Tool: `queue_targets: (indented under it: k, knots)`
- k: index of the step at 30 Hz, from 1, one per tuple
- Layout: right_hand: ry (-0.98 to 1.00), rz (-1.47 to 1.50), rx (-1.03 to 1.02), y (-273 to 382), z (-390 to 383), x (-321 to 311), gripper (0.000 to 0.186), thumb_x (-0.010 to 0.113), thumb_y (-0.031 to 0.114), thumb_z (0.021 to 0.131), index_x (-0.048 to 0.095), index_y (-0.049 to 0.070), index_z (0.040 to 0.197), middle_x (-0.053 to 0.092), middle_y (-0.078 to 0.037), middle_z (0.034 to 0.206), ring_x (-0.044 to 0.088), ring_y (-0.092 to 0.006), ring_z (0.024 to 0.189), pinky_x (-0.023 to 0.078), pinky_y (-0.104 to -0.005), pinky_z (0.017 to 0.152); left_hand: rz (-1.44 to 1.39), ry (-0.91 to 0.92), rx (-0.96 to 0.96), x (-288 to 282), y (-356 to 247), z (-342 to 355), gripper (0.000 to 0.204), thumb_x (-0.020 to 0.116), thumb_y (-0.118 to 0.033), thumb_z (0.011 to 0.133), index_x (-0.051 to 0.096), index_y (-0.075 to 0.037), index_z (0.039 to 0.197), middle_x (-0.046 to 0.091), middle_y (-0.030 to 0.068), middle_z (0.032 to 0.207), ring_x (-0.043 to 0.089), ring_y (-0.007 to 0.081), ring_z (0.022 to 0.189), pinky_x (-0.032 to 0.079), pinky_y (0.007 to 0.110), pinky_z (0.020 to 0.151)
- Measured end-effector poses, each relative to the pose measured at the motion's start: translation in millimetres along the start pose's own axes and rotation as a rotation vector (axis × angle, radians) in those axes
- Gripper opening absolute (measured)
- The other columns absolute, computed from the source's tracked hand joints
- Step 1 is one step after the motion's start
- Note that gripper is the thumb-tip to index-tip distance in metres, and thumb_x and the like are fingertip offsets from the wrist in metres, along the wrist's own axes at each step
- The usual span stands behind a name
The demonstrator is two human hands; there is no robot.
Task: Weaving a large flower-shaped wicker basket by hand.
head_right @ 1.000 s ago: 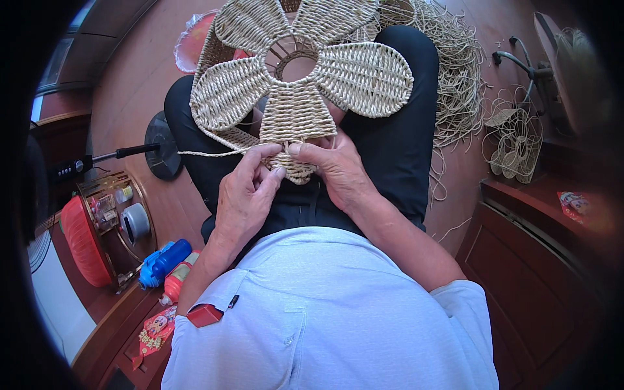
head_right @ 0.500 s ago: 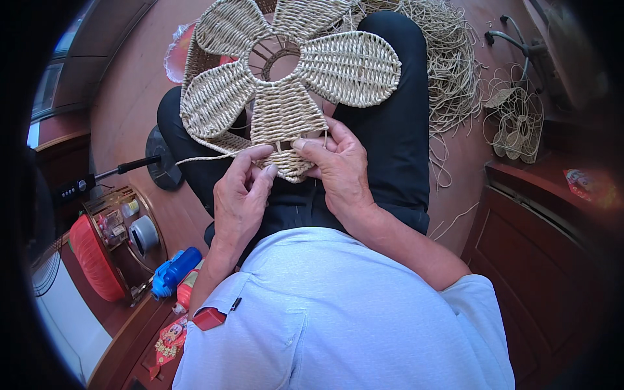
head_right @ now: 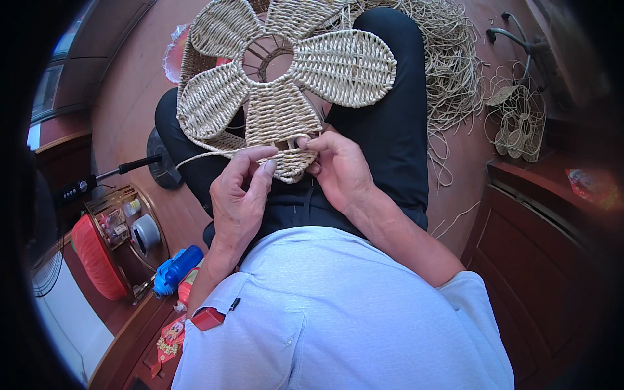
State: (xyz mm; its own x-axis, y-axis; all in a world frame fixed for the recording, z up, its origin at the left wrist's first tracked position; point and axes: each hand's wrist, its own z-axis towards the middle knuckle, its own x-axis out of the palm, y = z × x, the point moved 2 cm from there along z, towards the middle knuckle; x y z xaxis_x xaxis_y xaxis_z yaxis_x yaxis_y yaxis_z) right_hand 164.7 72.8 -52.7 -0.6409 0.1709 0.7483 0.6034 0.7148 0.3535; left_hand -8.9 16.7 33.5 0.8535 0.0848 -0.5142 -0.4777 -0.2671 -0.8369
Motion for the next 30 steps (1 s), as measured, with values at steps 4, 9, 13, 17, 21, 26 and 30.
queue_targets:
  k: [4, 9, 13, 17, 21, 26, 30]
  knots:
    - [0.195, 0.282, 0.106, 2, 2, -15, 0.021, 0.06, 0.014, 0.099, 0.066, 0.007, 0.118, 0.07, -0.002, 0.105, 0.061, -0.0109, 0.089, 0.045, -0.03, 0.071, -0.047, 0.03, 0.001, 5, -3, 2, 0.021, 0.073, -0.007, 0.107, 0.079, -0.002, 0.127, 0.067, -0.003, 0.08, 0.056, 0.0019, 0.073, 0.046, 0.022, 0.066]
    - [0.162, 0.402, 0.177, 1, -3, -19, 0.013, 0.059, 0.009, 0.103, 0.063, 0.006, 0.116, 0.068, -0.003, 0.103, 0.057, -0.0106, 0.085, 0.045, -0.0289, 0.07, 0.027, 0.044, 0.088, 13, -9, 5, 0.02, 0.075, -0.006, 0.106, 0.08, -0.003, 0.125, 0.073, 0.0019, 0.085, 0.061, 0.0058, 0.072, 0.05, 0.026, 0.067]
    - [-0.055, 0.412, 0.106, 7, -15, -9, 0.008, 0.06, 0.005, 0.113, 0.061, 0.007, 0.12, 0.064, -0.003, 0.102, 0.052, -0.0105, 0.08, 0.046, -0.027, 0.069, 0.188, 0.026, 0.335, 26, -13, 11, 0.021, 0.08, -0.003, 0.099, 0.079, -0.003, 0.12, 0.073, 0.0114, 0.098, 0.072, 0.0204, 0.079, 0.057, 0.034, 0.071]
    - [0.048, 0.518, 0.071, 17, -22, -18, 0.008, 0.061, 0.007, 0.115, 0.061, 0.01, 0.122, 0.062, -0.002, 0.102, 0.053, -0.0101, 0.08, 0.047, -0.0266, 0.069, 0.31, 0.001, 0.484, 40, -17, 21, 0.02, 0.083, -0.007, 0.096, 0.075, -0.006, 0.115, 0.069, 0.0104, 0.102, 0.072, 0.0285, 0.089, 0.058, 0.039, 0.075]
    - [0.123, 0.435, -0.031, 54, -45, -11, 0.004, 0.058, 0.01, 0.117, 0.055, 0.012, 0.116, 0.053, 0.0, 0.096, 0.048, -0.0083, 0.077, 0.043, -0.0249, 0.067, 0.49, 0.001, 0.585, 48, -29, 23, 0.024, 0.082, -0.012, 0.094, 0.074, -0.011, 0.117, 0.067, 0.0103, 0.104, 0.07, 0.0316, 0.096, 0.058, 0.043, 0.077]
    - [-0.065, 0.284, -0.267, 138, -84, -67, 0.028, 0.066, -0.002, 0.102, 0.058, 0.013, 0.125, 0.052, 0.004, 0.09, 0.043, -0.0063, 0.066, 0.036, -0.0245, 0.056, 0.597, 0.0, 0.689, 68, -8, 33, 0.01, 0.074, -0.014, 0.097, 0.067, -0.011, 0.104, 0.056, 0.0093, 0.094, 0.066, 0.0287, 0.087, 0.056, 0.042, 0.07]
    - [-0.553, -0.035, -0.654, 261, -110, -199, 0.042, 0.072, -0.01, 0.091, 0.063, 0.014, 0.125, 0.062, 0.006, 0.089, 0.044, -0.001, 0.057, 0.031, -0.02, 0.045, 0.619, -0.005, 0.73, 65, -7, 28, 0.012, 0.066, -0.011, 0.092, 0.064, -0.009, 0.103, 0.058, 0.0073, 0.099, 0.068, 0.0222, 0.093, 0.058, 0.036, 0.069]
